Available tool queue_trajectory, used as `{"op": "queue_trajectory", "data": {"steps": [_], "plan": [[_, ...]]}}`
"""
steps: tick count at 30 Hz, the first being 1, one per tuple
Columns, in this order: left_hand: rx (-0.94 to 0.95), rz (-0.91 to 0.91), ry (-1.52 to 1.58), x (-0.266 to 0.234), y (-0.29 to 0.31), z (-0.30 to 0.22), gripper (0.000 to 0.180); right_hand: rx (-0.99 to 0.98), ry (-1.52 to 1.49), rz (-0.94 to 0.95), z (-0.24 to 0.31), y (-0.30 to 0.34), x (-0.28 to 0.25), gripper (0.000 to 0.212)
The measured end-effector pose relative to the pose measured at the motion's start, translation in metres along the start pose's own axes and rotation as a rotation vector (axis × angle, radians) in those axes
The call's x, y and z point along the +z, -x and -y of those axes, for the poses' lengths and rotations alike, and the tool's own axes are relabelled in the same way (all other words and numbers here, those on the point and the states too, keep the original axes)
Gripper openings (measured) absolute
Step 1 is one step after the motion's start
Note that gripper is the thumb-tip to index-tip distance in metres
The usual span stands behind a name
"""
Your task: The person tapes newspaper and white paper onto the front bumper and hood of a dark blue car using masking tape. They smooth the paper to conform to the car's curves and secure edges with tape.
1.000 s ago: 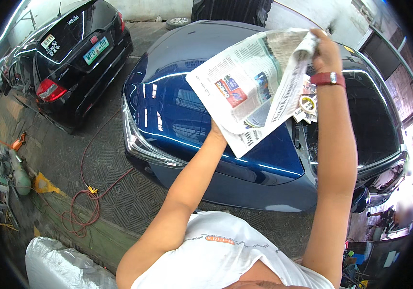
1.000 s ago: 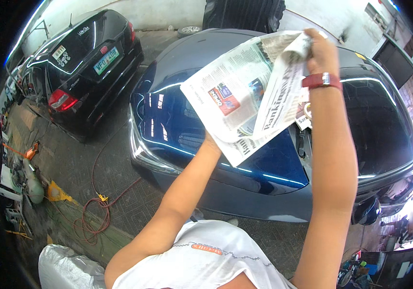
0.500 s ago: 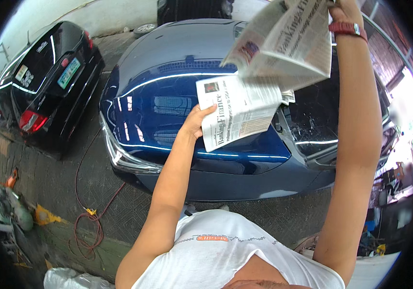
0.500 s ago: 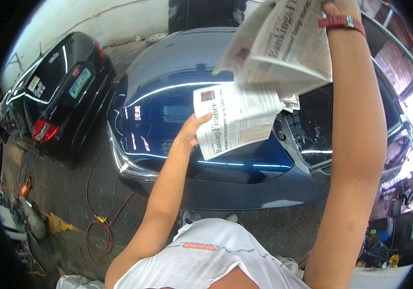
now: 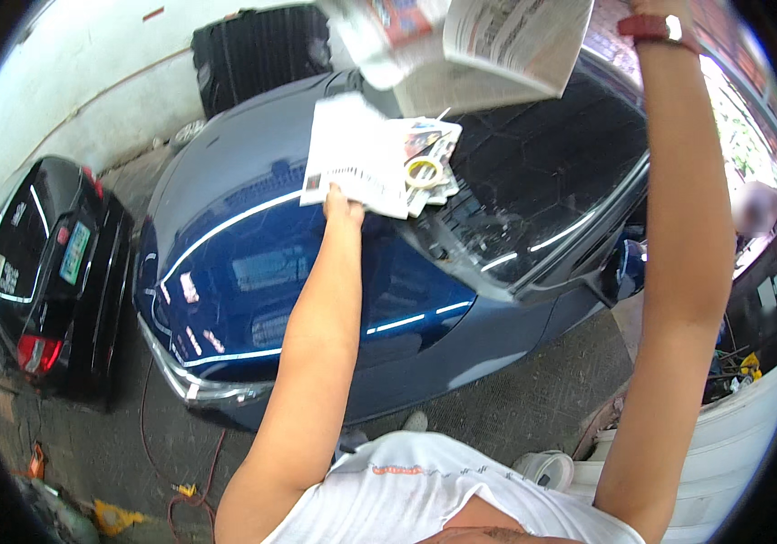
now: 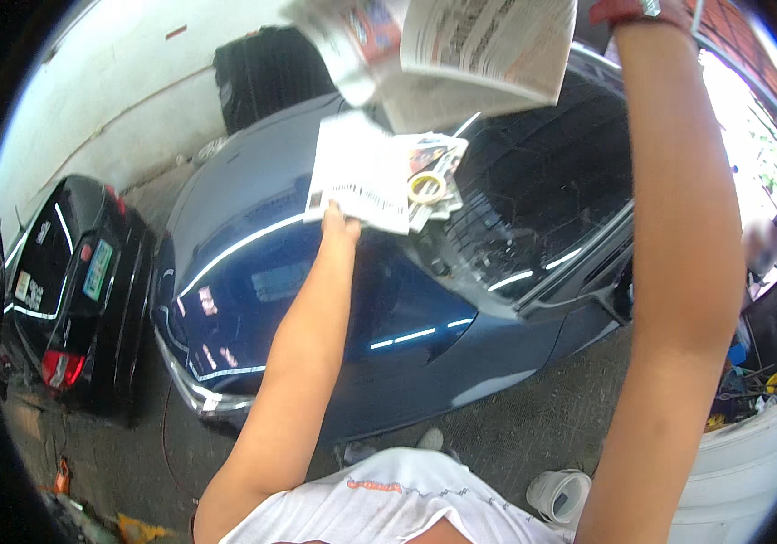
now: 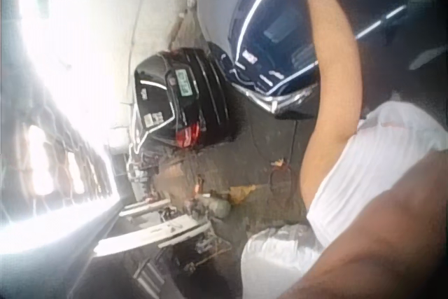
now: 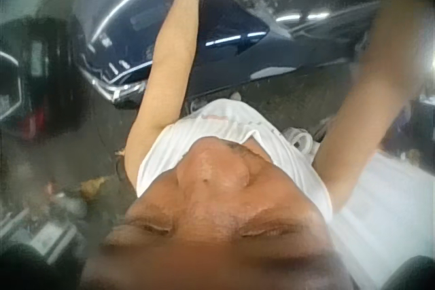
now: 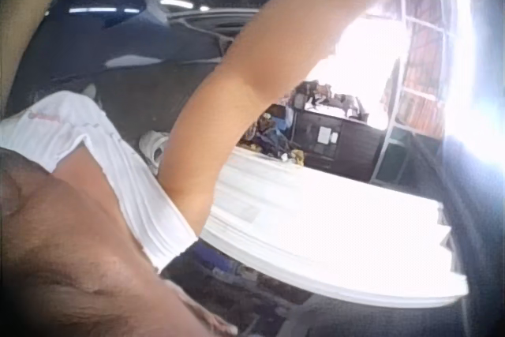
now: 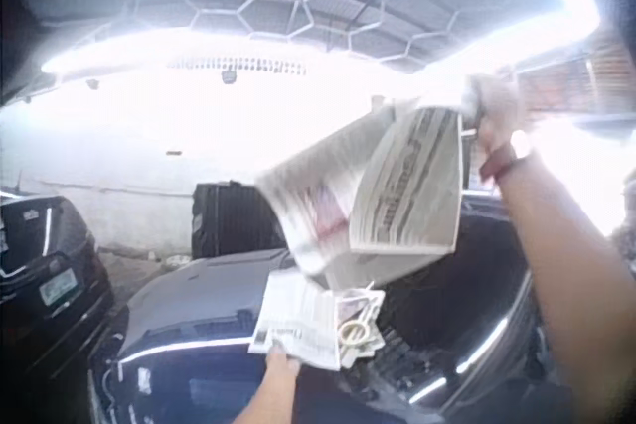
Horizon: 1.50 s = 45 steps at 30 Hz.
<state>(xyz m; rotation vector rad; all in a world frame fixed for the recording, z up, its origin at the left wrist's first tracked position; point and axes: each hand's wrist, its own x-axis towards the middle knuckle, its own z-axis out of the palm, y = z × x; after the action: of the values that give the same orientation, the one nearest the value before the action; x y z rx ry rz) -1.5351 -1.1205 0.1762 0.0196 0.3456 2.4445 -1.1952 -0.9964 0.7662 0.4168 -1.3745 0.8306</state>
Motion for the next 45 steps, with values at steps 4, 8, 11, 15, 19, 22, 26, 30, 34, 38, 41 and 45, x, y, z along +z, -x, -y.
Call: {"op": "queue_trajectory", "data": {"steps": [4, 8, 11, 15, 19, 22, 26, 30, 34, 38, 41, 45], "plan": [[0.298, -0.227, -0.532, -0.054, -0.040, -0.031, 0.052, 0.280, -0.044, -0.075, -0.002, 0.076, -0.011, 0.005], [0.243, -0.417, -0.683, -0.043, -0.032, -0.029, 0.069, 0.489, -0.115, -0.029, 0.004, 0.122, -0.028, 0.001], [0.286, -0.284, -0.783, 0.005, 0.017, -0.026, 0.076, 0.602, -0.097, 0.025, -0.014, 0.143, -0.039, 0.008], [0.165, 0.529, -1.025, 0.128, 0.116, -0.026, 0.081, 0.710, -0.176, 0.146, -0.024, 0.163, -0.024, 0.010], [0.547, 0.633, -1.551, 0.206, 0.189, -0.014, 0.098, 0.626, -0.152, 0.172, -0.031, 0.176, 0.013, 0.010], [0.811, 0.513, -1.575, 0.219, 0.209, -0.025, 0.106, 0.591, -0.111, 0.113, -0.026, 0.183, 0.020, 0.009], [1.076, 0.411, -1.771, 0.209, 0.226, -0.029, 0.087, 0.699, -0.268, -0.017, -0.029, 0.191, 0.011, 0.006], [0.961, 0.304, -1.658, 0.169, 0.207, -0.062, 0.067, 0.743, -0.081, 0.133, 0.016, 0.202, 0.025, 0.012], [1.167, 0.501, -1.716, 0.131, 0.206, -0.103, 0.069, 0.572, -0.094, 0.033, 0.061, 0.237, 0.065, 0.026], [0.890, 0.606, -1.864, 0.118, 0.259, -0.161, 0.076, 0.541, 0.116, 0.042, 0.096, 0.258, 0.087, 0.026], [0.976, 0.484, -1.953, 0.088, 0.274, -0.217, 0.067, 0.541, 0.667, 0.216, 0.098, 0.276, 0.080, 0.027], [0.728, 0.254, -2.103, 0.049, 0.311, -0.302, 0.049, 0.653, 0.068, -0.142, 0.117, 0.326, 0.043, 0.025]]}}
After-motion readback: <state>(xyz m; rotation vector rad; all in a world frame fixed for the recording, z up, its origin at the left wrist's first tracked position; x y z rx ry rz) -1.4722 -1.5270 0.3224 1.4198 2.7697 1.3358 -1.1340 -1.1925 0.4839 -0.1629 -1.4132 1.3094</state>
